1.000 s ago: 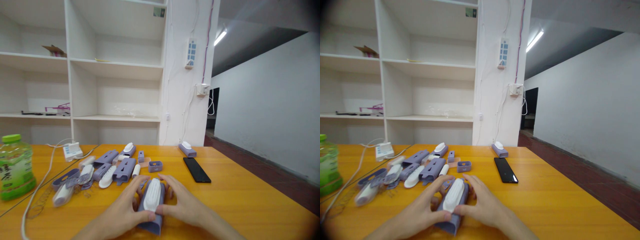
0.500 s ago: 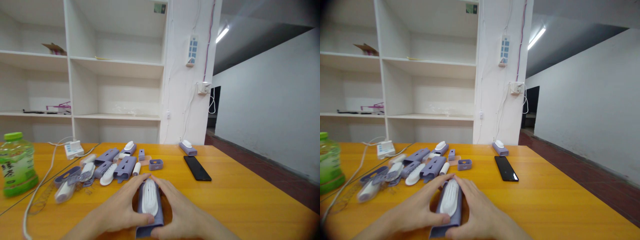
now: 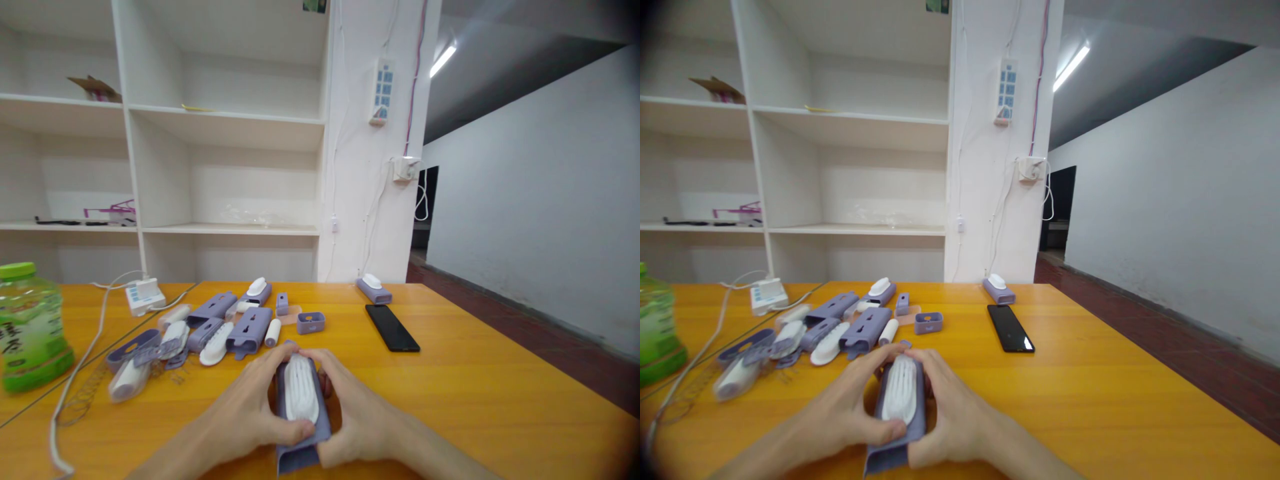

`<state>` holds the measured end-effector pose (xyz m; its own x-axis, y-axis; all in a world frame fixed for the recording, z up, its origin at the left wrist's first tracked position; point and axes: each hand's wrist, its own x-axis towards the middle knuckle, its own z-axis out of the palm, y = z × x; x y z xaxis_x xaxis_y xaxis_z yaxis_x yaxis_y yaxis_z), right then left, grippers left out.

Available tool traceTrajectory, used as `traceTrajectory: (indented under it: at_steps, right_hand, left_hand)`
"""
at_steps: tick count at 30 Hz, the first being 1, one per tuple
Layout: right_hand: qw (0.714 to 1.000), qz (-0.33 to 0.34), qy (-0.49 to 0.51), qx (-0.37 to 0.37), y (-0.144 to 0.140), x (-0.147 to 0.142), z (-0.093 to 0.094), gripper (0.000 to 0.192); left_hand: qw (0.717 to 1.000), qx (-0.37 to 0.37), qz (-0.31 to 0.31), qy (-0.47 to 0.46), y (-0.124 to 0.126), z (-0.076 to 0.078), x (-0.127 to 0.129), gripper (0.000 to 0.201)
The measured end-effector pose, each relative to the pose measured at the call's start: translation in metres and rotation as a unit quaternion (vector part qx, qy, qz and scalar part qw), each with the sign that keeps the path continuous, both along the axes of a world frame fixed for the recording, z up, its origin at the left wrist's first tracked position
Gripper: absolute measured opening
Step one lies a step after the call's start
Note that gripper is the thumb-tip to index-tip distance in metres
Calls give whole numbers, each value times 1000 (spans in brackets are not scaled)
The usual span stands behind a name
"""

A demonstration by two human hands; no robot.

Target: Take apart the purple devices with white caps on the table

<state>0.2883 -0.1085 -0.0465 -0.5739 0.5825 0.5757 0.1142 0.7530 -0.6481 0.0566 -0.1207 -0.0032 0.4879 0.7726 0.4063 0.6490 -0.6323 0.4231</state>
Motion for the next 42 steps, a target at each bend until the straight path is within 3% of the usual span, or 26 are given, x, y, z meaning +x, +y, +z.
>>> traceTrajectory:
  at_steps: [4,9,20,26,35,38,42]
  right_hand:
    - [1000,4,-6,-8,0,2,0,109]
    - [999,-27,-14,-8,1,5,-3,119]
    - [998,-61,-15,11,-3,2,4,122]
    - [998,-67,-6,-8,0,2,0,124]
    - [999,2,40,-34,-3,-3,0,122]
    - [997,-49,37,-55,-1,-4,-3,131]
    - [988,-144,7,-54,14,6,-5,139]
  left_hand:
    - [999,21,-3,-31,8,-13,-2,77]
    - [999,0,31,-34,11,-18,0,84]
    - [999,48,-2,-13,1,4,5,73]
    - [996,85,18,38,-2,11,3,69]
    - [995,91,8,45,-10,14,17,59]
    - [992,124,21,5,1,21,10,50]
    - [980,169,101,-9,28,25,-22,46]
